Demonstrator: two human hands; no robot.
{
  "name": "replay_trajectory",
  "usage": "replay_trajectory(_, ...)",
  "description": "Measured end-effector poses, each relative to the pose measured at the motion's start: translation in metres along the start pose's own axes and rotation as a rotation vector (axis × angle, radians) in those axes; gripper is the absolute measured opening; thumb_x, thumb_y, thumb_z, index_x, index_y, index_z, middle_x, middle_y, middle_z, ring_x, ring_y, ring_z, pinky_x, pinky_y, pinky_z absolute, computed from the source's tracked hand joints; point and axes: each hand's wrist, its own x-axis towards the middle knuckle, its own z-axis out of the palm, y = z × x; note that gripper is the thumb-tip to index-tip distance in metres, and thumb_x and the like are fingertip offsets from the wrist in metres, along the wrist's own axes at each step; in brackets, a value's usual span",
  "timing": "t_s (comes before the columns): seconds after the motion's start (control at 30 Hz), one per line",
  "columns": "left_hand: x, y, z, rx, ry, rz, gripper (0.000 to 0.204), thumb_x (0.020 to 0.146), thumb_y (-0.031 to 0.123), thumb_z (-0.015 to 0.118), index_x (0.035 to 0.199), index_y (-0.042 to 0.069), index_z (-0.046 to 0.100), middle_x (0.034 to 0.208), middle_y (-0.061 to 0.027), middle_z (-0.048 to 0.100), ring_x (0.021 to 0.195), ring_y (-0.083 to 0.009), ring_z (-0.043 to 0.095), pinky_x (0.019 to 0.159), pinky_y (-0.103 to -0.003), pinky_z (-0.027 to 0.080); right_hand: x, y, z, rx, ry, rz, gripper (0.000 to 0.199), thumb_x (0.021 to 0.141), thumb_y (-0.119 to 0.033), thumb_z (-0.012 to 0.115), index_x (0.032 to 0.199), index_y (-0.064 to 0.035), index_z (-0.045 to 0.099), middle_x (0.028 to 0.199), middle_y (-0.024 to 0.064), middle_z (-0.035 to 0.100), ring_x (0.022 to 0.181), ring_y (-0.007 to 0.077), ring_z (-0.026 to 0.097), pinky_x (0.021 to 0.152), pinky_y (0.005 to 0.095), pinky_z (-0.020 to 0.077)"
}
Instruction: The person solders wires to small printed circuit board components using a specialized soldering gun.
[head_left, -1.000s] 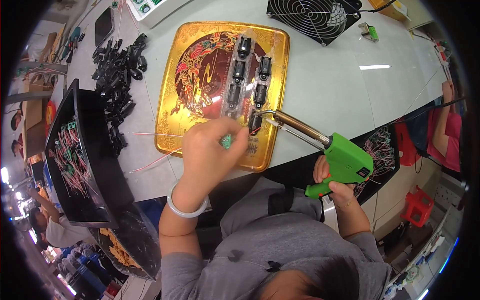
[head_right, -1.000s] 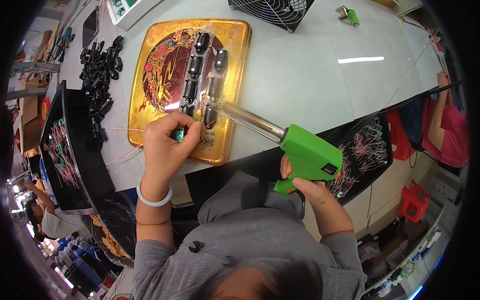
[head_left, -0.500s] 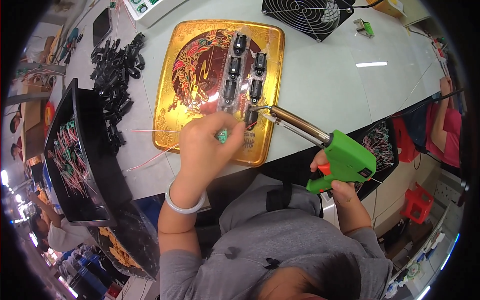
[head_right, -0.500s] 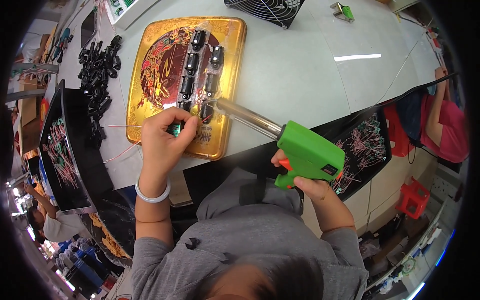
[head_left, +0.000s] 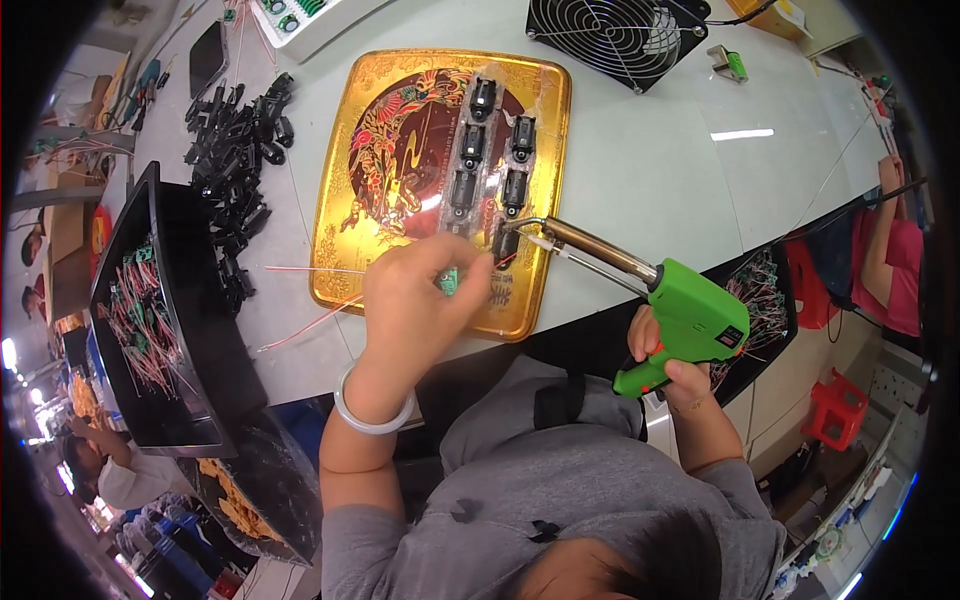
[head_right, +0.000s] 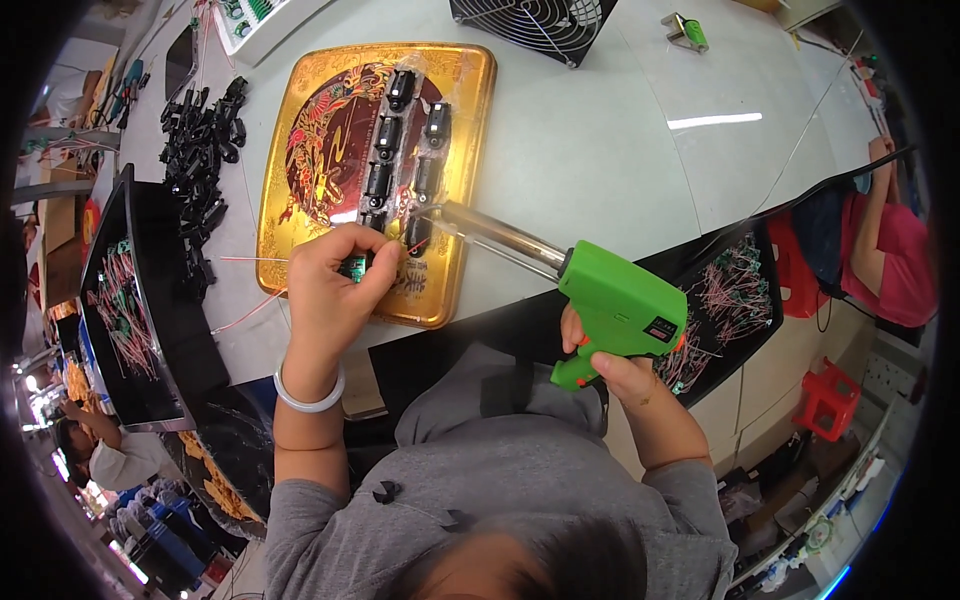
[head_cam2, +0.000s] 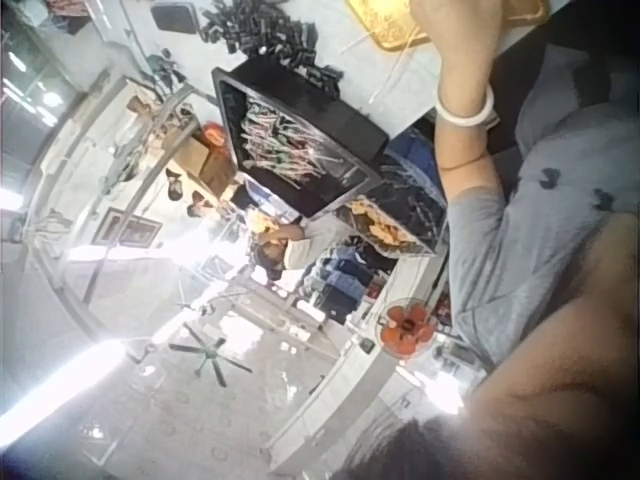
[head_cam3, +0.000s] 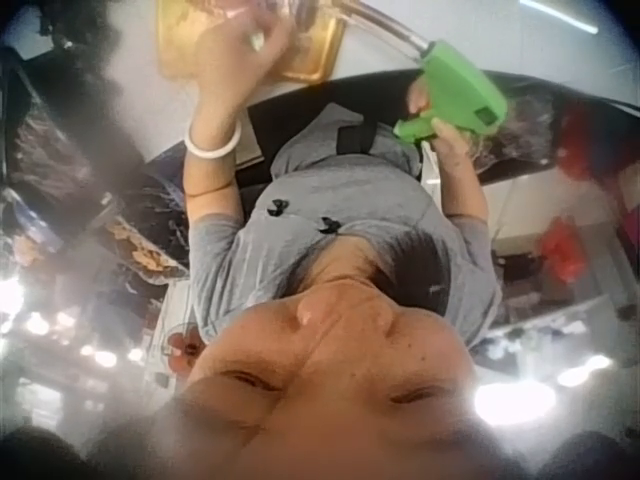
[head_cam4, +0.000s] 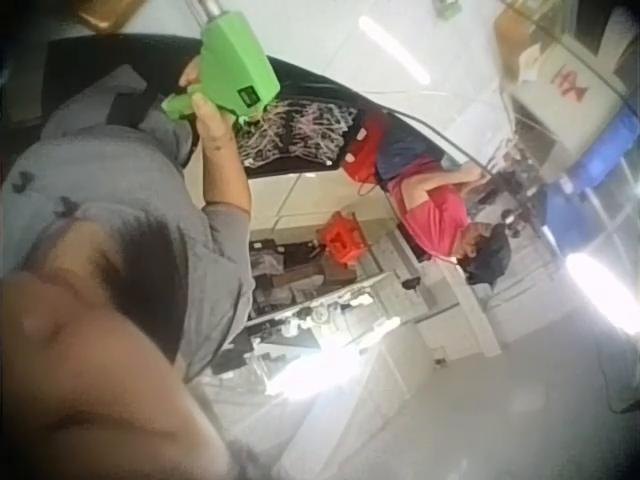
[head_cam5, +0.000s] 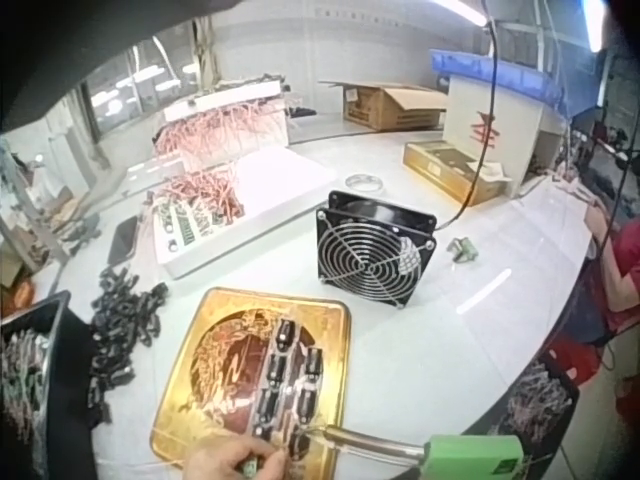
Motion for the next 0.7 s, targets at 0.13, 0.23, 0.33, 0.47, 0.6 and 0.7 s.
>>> replay_trajectory(0.13,0.0,0.0,0.0,-0.006,0.009,0.011,0.009,0.07,0.012,0.066,0.066,0.006,0.06,0.06,-0.007,0.059,0.05,-0.0227,0.056,0.048,-0.031,0.042,0.001,-0.001,0.002,0.002,-0.003,0.005,0.034,0.066,-0.036,0.058,0.072,-0.005,0.048,0.063,0.0064,0.047,0.059,0.0166,0.044,0.055,0.0265,0.0346)
replay_trajectory(0.23,0.0,0.001,0.0,-0.005,0.008,0.015,0.01,0.07,0.011,0.066,0.066,0.006,0.059,0.06,-0.0069,0.059,0.051,-0.0226,0.056,0.049,-0.031,0.042,0.001,0.001,0.002,0.003,-0.002,0.007,0.033,0.066,-0.036,0.058,0.072,-0.005,0.048,0.063,0.0063,0.047,0.058,0.0166,0.044,0.054,0.0268,0.0349)
replay_trajectory(0.33,0.0,0.002,-0.001,-0.005,0.0,0.008,0.01,0.069,0.011,0.066,0.066,0.005,0.059,0.06,-0.0069,0.059,0.051,-0.0226,0.056,0.049,-0.03,0.042,-0.002,0.006,-0.009,0.037,-0.072,0.002,0.031,0.068,-0.031,0.059,0.08,-0.0039,0.05,0.07,0.0068,0.048,0.063,0.0172,0.046,0.057,0.0283,0.036)
replay_trajectory(0.47,0.0,0.003,-0.001,0.023,-0.009,0.016,0.009,0.069,0.01,0.067,0.066,0.005,0.059,0.06,-0.0069,0.059,0.051,-0.0223,0.056,0.049,-0.03,0.042,-0.003,0.009,-0.012,0.079,-0.156,-0.006,0.029,0.072,-0.026,0.059,0.086,-0.0023,0.051,0.076,0.0075,0.05,0.068,0.0178,0.048,0.06,0.0299,0.0369)
replay_trajectory(0.6,-0.001,0.001,-0.001,0.021,-0.009,0.01,0.009,0.069,0.01,0.067,0.066,0.005,0.059,0.059,-0.0069,0.058,0.05,-0.022,0.056,0.048,-0.03,0.042,-0.004,0.011,-0.012,0.097,-0.144,0.007,0.028,0.071,-0.026,0.059,0.085,-0.0023,0.052,0.076,0.0077,0.05,0.068,0.0179,0.048,0.061,0.0302,0.0367)
replay_trajectory(0.7,-0.001,0.001,0.0,0.0,0.001,0.002,0.01,0.068,0.009,0.067,0.065,0.005,0.059,0.059,-0.007,0.058,0.05,-0.0216,0.056,0.048,-0.03,0.042,-0.005,0.012,-0.012,0.089,-0.15,0.023,0.027,0.071,-0.025,0.059,0.084,-0.0021,0.052,0.076,0.0078,0.049,0.068,0.0179,0.047,0.062,0.0305,0.0365)
